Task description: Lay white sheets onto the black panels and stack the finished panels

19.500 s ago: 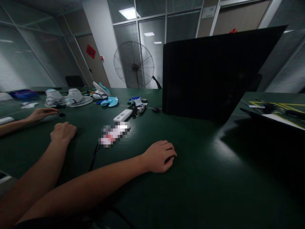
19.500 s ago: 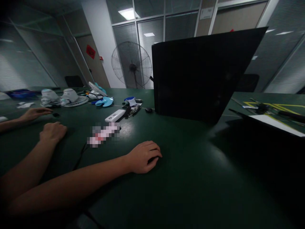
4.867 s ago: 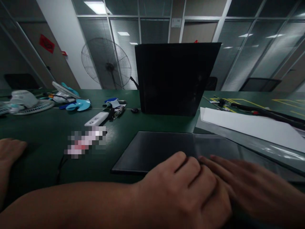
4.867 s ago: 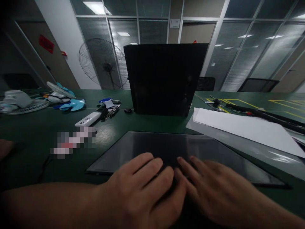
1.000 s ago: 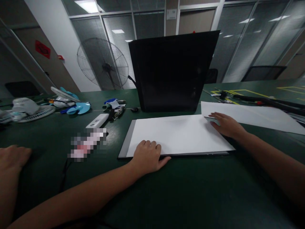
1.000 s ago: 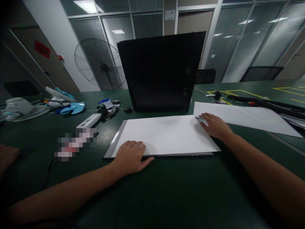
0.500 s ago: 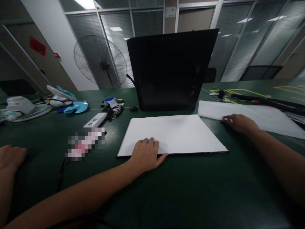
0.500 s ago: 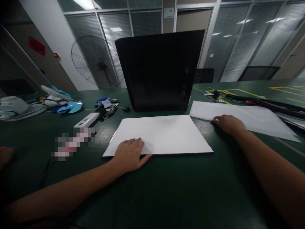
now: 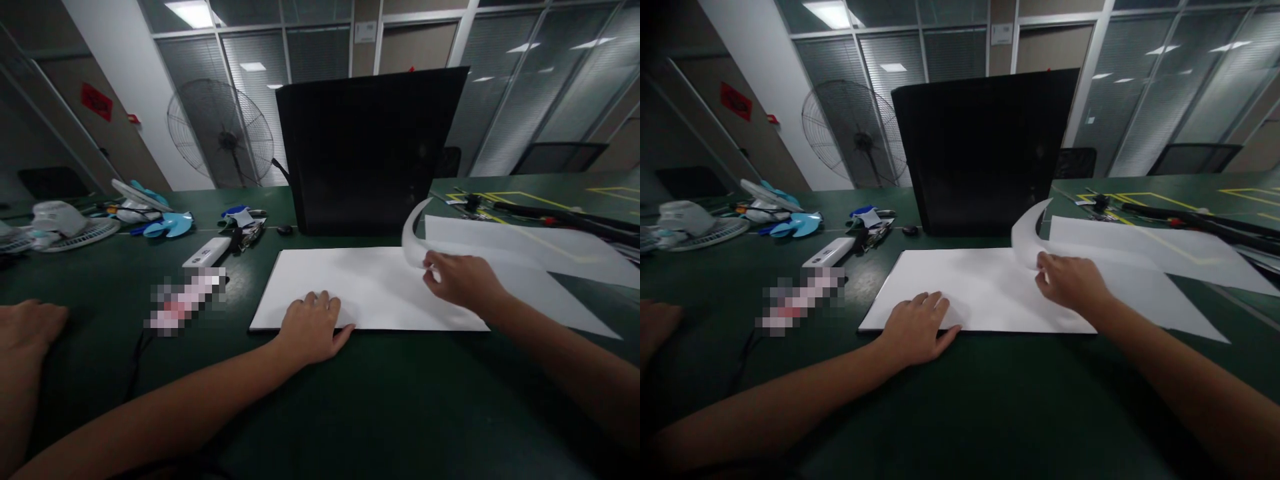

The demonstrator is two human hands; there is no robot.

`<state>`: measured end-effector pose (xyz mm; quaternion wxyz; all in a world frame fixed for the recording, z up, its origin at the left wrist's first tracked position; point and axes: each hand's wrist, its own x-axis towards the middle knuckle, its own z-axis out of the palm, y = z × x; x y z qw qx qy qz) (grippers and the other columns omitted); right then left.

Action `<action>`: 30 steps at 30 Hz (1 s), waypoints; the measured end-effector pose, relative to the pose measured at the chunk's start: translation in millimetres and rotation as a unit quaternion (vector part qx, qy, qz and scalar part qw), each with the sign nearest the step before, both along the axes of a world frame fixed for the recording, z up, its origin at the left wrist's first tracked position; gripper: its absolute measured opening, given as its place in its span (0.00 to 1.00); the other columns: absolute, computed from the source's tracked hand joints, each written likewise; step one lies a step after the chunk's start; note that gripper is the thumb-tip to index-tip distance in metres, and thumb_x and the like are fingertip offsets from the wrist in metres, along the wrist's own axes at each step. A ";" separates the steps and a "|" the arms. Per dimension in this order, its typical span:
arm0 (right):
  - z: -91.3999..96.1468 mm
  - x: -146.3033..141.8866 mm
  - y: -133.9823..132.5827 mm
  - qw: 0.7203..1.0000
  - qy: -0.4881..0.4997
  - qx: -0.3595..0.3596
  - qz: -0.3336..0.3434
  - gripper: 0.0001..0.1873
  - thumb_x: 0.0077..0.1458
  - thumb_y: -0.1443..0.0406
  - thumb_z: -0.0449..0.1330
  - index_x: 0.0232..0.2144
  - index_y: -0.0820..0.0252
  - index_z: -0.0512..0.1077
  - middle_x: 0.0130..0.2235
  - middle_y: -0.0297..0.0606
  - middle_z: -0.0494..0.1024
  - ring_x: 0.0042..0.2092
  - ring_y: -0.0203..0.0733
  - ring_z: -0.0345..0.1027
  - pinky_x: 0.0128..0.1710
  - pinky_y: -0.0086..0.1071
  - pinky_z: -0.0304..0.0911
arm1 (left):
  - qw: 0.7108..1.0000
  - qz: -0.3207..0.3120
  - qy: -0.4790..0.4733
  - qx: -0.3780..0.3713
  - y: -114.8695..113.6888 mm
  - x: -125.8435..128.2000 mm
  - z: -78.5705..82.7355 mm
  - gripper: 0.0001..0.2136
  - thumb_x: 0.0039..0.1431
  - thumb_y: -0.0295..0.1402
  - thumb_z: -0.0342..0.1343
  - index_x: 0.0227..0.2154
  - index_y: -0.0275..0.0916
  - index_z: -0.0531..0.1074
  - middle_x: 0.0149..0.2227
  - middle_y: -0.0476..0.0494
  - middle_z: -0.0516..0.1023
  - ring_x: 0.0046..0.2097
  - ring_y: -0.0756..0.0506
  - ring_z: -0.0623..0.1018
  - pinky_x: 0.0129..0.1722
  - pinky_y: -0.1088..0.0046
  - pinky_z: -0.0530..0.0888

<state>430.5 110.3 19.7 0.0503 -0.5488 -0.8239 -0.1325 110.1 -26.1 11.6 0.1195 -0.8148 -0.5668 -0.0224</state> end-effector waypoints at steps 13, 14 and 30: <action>-14.8 -51.3 -41.7 0.928 0.161 -0.110 0.319 0.25 0.68 0.53 0.52 0.62 0.51 0.68 0.62 0.39 0.72 0.61 0.46 0.66 0.62 0.45 0.63 | 0.980 -0.190 0.021 0.057 5.2 -4.3 -8.3 0.20 0.71 0.45 0.49 0.51 0.35 0.75 0.51 0.34 0.79 0.52 0.35 0.78 0.52 0.55 0.74; -13.9 -39.7 -27.7 0.943 0.162 -0.086 0.276 0.24 0.68 0.53 0.51 0.62 0.51 0.68 0.62 0.38 0.71 0.61 0.45 0.66 0.62 0.45 0.62 | 0.985 -0.168 0.020 0.038 5.6 -3.7 -7.6 0.20 0.71 0.46 0.48 0.49 0.35 0.75 0.48 0.34 0.80 0.50 0.35 0.79 0.48 0.55 0.76; -36.5 159.6 94.8 0.963 0.084 -0.078 -0.242 0.35 0.67 0.45 0.49 0.65 0.60 0.65 0.63 0.63 0.64 0.61 0.64 0.61 0.49 0.50 0.56 | 0.998 0.002 -0.022 -0.053 4.4 0.5 -2.1 0.30 0.68 0.55 0.42 0.62 0.40 0.68 0.60 0.31 0.73 0.58 0.29 0.74 0.51 0.47 0.74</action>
